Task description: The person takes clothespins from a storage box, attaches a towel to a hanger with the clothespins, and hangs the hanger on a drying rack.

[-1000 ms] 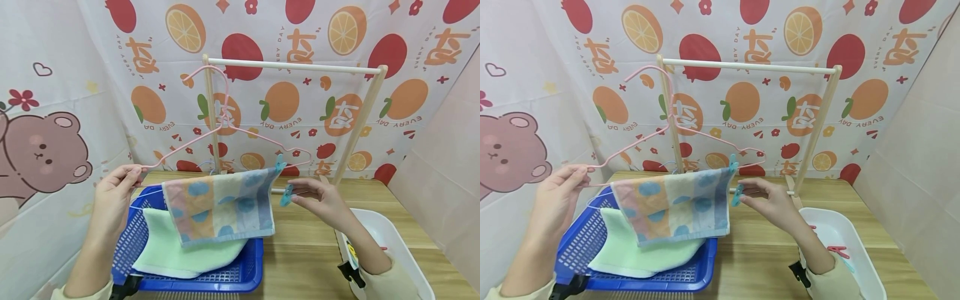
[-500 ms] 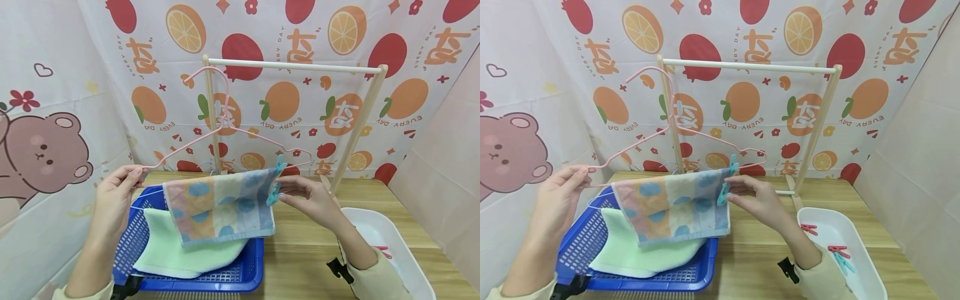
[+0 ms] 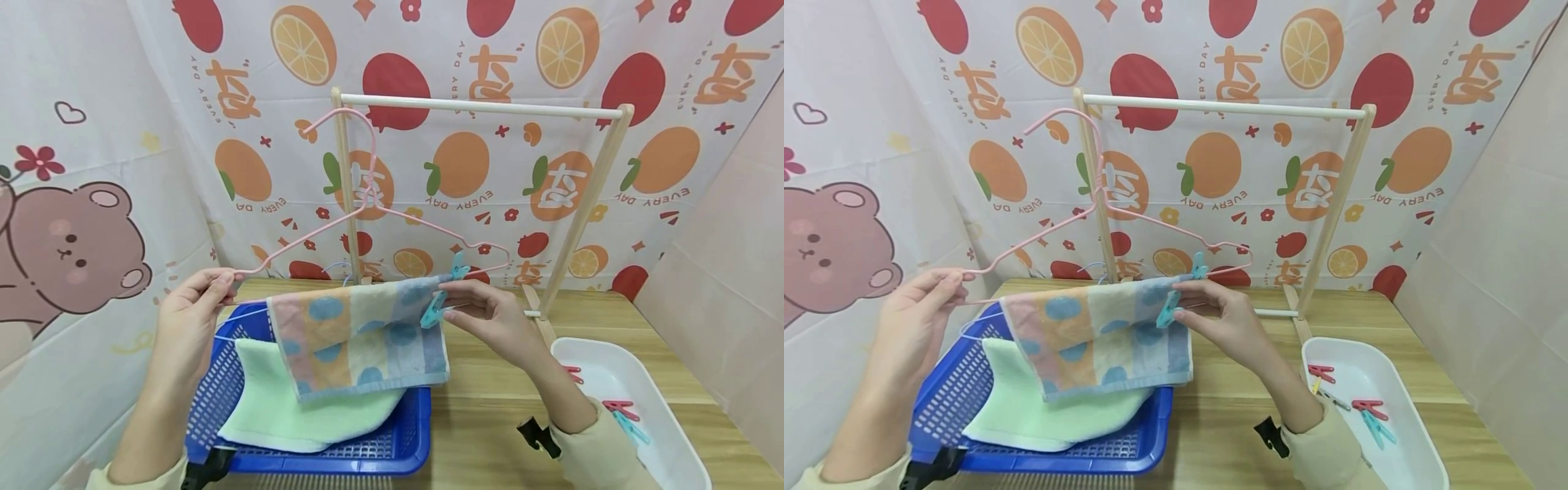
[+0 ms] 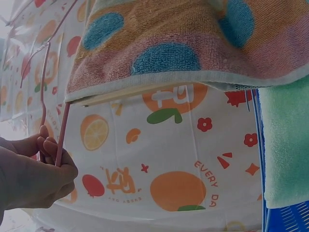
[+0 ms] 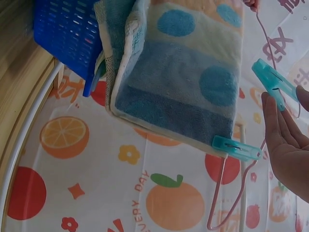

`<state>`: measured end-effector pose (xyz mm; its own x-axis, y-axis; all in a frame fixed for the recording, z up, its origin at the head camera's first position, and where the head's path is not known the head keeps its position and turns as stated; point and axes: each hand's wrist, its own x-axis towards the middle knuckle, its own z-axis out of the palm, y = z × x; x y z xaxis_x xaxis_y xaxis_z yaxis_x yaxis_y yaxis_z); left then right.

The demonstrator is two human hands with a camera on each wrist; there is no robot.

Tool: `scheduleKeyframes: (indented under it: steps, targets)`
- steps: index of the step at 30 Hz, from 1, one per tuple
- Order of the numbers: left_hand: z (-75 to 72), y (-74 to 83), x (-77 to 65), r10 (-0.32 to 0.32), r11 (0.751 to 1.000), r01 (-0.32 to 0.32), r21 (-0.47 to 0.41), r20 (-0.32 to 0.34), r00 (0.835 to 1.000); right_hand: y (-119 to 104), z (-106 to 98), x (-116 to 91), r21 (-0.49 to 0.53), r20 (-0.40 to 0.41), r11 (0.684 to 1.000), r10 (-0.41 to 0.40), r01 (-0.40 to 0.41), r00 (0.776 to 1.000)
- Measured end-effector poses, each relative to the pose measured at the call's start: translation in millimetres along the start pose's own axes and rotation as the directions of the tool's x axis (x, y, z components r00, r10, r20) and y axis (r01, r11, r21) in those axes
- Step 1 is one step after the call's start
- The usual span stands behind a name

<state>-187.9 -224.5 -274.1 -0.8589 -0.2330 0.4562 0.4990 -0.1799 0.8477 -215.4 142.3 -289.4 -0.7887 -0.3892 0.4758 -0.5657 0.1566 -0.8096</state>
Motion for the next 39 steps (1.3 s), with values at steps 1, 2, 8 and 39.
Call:
scheduleKeyframes:
  steps: [1, 2, 8, 39]
  targets:
    - [0.1, -0.1, 0.3, 0.0, 1.0, 0.0, -0.003, -0.001, 1.0, 0.1, 0.9, 1.3, 0.004, 0.002, 1.0, 0.001, -0.001, 1.0]
    - [0.2, 0.0, 0.3, 0.0, 1.0, 0.0, -0.006, -0.003, 1.0, -0.1, 1.9, 2.6, 0.011, 0.004, 1.0, -0.001, 0.001, 1.0]
    - [0.1, 0.4, -0.5, -0.001, 1.0, 0.001, 0.002, 0.006, 1.0, -0.2, 8.0, 9.1, 0.043, 0.014, 0.999, -0.024, 0.023, 1.0]
    - [1.2, -0.9, -0.8, 0.008, 1.0, -0.008, 0.007, 0.003, 1.0, 4.9, 23.6, 20.8, 0.111, 0.018, 0.993, -0.033, 0.031, 0.999]
